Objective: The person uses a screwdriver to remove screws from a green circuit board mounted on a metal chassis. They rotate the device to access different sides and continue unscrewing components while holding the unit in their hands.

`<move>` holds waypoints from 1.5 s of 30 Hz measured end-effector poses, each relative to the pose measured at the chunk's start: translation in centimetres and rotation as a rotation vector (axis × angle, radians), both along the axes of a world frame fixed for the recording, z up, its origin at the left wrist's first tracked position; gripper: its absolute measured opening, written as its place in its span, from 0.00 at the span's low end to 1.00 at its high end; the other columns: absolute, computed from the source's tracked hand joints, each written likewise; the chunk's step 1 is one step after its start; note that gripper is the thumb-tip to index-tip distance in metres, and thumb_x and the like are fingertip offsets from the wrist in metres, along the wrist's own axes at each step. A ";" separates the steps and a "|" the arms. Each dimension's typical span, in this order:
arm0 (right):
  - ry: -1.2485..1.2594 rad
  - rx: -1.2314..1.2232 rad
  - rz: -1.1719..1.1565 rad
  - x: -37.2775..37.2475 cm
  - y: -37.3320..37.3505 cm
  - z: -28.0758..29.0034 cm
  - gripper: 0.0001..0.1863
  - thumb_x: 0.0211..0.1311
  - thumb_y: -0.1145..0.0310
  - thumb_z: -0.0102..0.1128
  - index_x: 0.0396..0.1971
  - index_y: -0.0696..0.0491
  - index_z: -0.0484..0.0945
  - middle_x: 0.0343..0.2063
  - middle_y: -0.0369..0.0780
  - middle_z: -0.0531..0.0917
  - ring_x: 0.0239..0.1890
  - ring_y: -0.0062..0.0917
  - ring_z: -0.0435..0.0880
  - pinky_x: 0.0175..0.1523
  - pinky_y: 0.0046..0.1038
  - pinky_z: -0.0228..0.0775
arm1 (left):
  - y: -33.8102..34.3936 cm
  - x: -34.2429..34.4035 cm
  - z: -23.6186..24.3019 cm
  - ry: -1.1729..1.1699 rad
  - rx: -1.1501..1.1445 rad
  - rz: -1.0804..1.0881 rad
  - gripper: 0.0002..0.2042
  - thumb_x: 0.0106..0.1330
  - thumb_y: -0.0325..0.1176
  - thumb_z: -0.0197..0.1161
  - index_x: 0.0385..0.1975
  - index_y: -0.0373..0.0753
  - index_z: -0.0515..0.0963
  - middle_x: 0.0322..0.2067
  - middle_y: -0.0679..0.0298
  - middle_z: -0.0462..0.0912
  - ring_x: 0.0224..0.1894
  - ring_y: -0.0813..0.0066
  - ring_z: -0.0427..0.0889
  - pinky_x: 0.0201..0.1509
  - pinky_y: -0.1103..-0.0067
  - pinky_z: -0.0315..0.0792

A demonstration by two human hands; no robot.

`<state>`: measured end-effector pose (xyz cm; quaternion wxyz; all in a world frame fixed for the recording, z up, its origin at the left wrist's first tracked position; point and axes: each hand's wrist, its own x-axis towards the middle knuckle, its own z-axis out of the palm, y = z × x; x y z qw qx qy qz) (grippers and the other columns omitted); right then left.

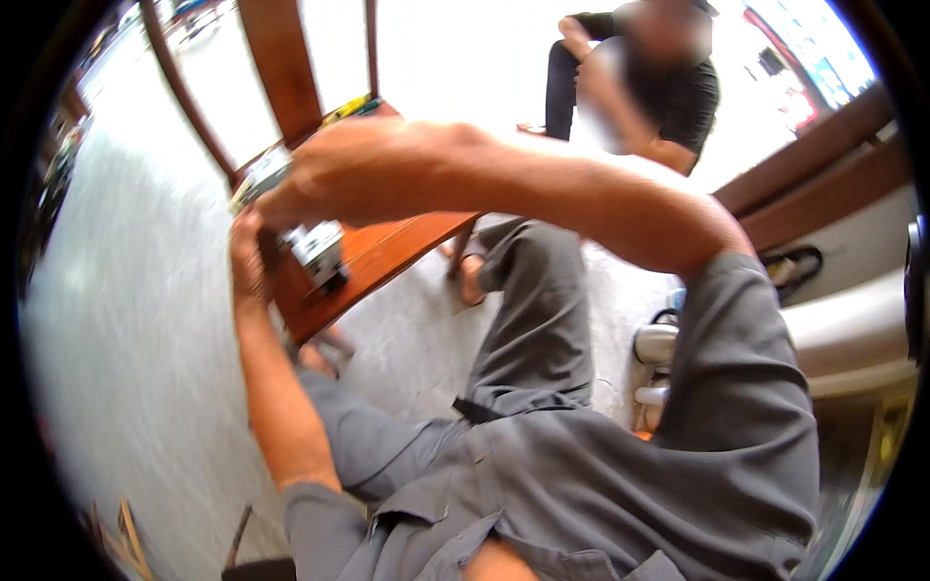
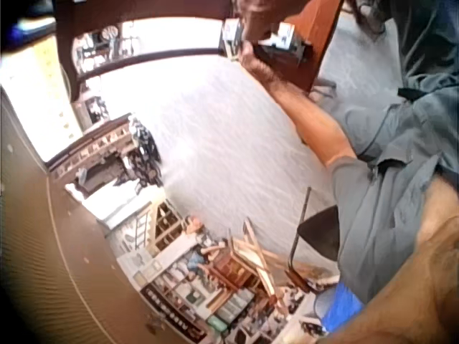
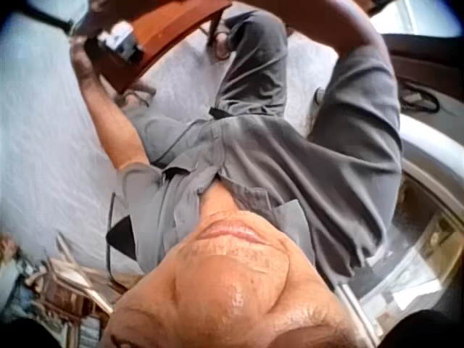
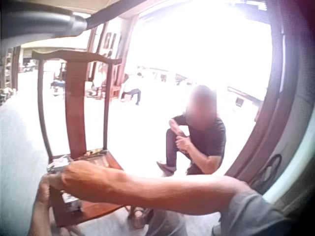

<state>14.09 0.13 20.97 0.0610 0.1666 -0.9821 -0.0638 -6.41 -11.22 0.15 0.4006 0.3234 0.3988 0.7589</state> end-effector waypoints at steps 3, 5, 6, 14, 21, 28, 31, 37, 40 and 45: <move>-0.003 -0.032 -0.040 0.0 -0.8 0.2 0.17 0.64 0.75 0.66 0.53 0.56 0.80 0.32 0.45 0.89 0.32 0.32 0.91 0.31 0.31 0.84 | -0.9 -1.1 -1.4 0.036 0.055 -0.037 0.24 0.76 0.47 0.57 0.60 0.34 0.74 0.54 0.62 0.82 0.57 0.70 0.80 0.63 0.70 0.71; 0.120 -0.018 0.041 -0.6 -0.5 -0.7 0.19 0.62 0.74 0.68 0.54 0.54 0.82 0.42 0.46 0.89 0.39 0.33 0.91 0.38 0.31 0.88 | -1.2 -2.5 -2.4 0.138 -0.014 0.016 0.26 0.76 0.50 0.56 0.62 0.34 0.73 0.55 0.62 0.81 0.57 0.70 0.79 0.64 0.71 0.70; 0.144 0.006 0.065 -0.8 -0.4 -0.8 0.18 0.61 0.73 0.69 0.52 0.55 0.83 0.44 0.46 0.89 0.40 0.33 0.91 0.39 0.30 0.88 | -1.5 -3.2 -2.7 0.120 -0.048 0.023 0.27 0.76 0.51 0.56 0.63 0.34 0.71 0.55 0.62 0.80 0.57 0.72 0.78 0.64 0.71 0.68; 0.125 0.139 0.122 -0.4 -0.9 0.1 0.06 0.61 0.71 0.69 0.36 0.56 0.86 0.34 0.40 0.88 0.40 0.32 0.90 0.43 0.31 0.87 | -1.0 -1.5 -1.5 -0.019 -0.075 0.025 0.20 0.74 0.44 0.57 0.58 0.38 0.72 0.46 0.62 0.80 0.41 0.74 0.81 0.45 0.76 0.77; -0.023 0.192 0.068 -1.0 -1.5 1.8 0.04 0.60 0.72 0.67 0.32 0.57 0.84 0.29 0.42 0.89 0.34 0.36 0.90 0.38 0.34 0.84 | -0.6 -1.3 -1.5 0.071 0.091 -0.101 0.24 0.77 0.46 0.56 0.62 0.34 0.72 0.55 0.61 0.80 0.52 0.72 0.82 0.52 0.74 0.79; -0.054 0.026 0.106 -2.7 -0.5 0.6 0.02 0.64 0.77 0.59 0.35 0.56 0.77 0.31 0.41 0.85 0.38 0.37 0.88 0.46 0.35 0.79 | -1.4 -1.2 0.6 0.150 -0.058 0.094 0.19 0.68 0.43 0.63 0.53 0.37 0.82 0.46 0.67 0.83 0.51 0.77 0.78 0.59 0.78 0.70; -0.349 -0.152 -0.102 -1.7 -2.8 5.3 0.06 0.72 0.71 0.56 0.37 0.59 0.79 0.24 0.40 0.81 0.27 0.25 0.87 0.31 0.33 0.78 | -0.8 1.1 2.9 0.111 0.043 0.002 0.18 0.69 0.44 0.63 0.51 0.39 0.83 0.44 0.69 0.84 0.50 0.80 0.79 0.59 0.78 0.70; -0.141 -0.046 0.199 -2.7 -1.0 4.0 0.06 0.65 0.77 0.58 0.27 0.59 0.75 0.19 0.42 0.78 0.23 0.35 0.83 0.28 0.35 0.74 | -0.9 -0.1 2.3 0.168 0.022 0.036 0.16 0.70 0.42 0.63 0.49 0.39 0.83 0.40 0.70 0.86 0.45 0.80 0.81 0.57 0.80 0.73; -0.119 -0.096 0.141 -2.3 -1.8 4.4 0.06 0.62 0.78 0.60 0.26 0.59 0.73 0.20 0.43 0.79 0.23 0.37 0.84 0.29 0.37 0.75 | -1.7 0.5 3.3 0.103 -0.066 0.050 0.17 0.69 0.42 0.63 0.49 0.37 0.83 0.40 0.68 0.86 0.44 0.81 0.81 0.57 0.81 0.72; -0.160 -0.004 -0.007 -1.4 -1.9 4.1 0.07 0.67 0.75 0.60 0.28 0.60 0.76 0.20 0.45 0.80 0.24 0.39 0.84 0.31 0.39 0.76 | -0.5 0.9 2.4 0.108 -0.048 0.068 0.16 0.68 0.42 0.63 0.48 0.37 0.83 0.40 0.68 0.86 0.44 0.82 0.80 0.57 0.81 0.71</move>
